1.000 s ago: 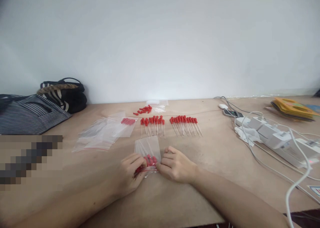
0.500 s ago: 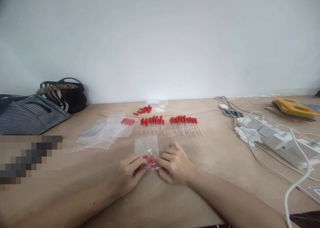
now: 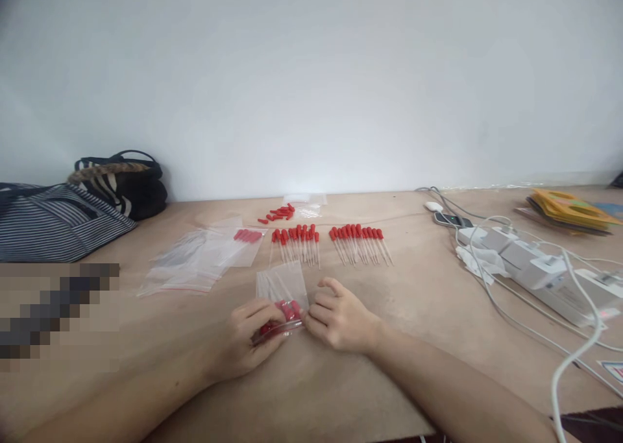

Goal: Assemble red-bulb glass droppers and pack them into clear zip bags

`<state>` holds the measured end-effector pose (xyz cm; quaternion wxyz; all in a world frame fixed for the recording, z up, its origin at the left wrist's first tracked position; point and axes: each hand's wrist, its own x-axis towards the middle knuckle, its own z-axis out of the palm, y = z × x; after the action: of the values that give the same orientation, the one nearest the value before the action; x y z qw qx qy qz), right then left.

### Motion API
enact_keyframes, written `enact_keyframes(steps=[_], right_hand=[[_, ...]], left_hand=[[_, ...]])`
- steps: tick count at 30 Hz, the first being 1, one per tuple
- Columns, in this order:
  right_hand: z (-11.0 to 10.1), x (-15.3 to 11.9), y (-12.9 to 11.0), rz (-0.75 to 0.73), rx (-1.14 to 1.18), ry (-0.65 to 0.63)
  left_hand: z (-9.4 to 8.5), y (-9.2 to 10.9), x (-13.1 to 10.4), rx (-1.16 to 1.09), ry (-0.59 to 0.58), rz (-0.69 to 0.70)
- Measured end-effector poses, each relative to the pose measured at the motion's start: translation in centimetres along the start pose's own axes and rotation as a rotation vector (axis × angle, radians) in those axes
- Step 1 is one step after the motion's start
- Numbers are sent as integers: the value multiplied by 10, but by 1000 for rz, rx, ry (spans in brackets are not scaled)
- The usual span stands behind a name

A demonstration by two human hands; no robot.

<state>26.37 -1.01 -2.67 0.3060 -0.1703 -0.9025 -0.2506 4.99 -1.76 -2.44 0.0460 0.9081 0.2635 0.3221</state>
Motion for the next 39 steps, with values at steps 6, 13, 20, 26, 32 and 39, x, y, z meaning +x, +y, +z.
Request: enact_keyframes(steps=[6,13,20,26,32,39], right_hand=[[-5,-6,5,-63,-39,14],[-2,-7,1,-58,-63,37],[4,-4,-1,-12,-90,57],[12,0,0,0,-75,62],[16,-3,2,-3,-92,112],[20,-8,7,64,-149,101]], left_hand=[[-22,-13,-10,146,-74,302],[-35,-14,-13,269,-78,555],[-32,-17,-15,343,-57,563],[-27,-21,-7,359,-22,570],[-16,-35,-8,461,137,471],[-19,-34,-7,515,186,536]])
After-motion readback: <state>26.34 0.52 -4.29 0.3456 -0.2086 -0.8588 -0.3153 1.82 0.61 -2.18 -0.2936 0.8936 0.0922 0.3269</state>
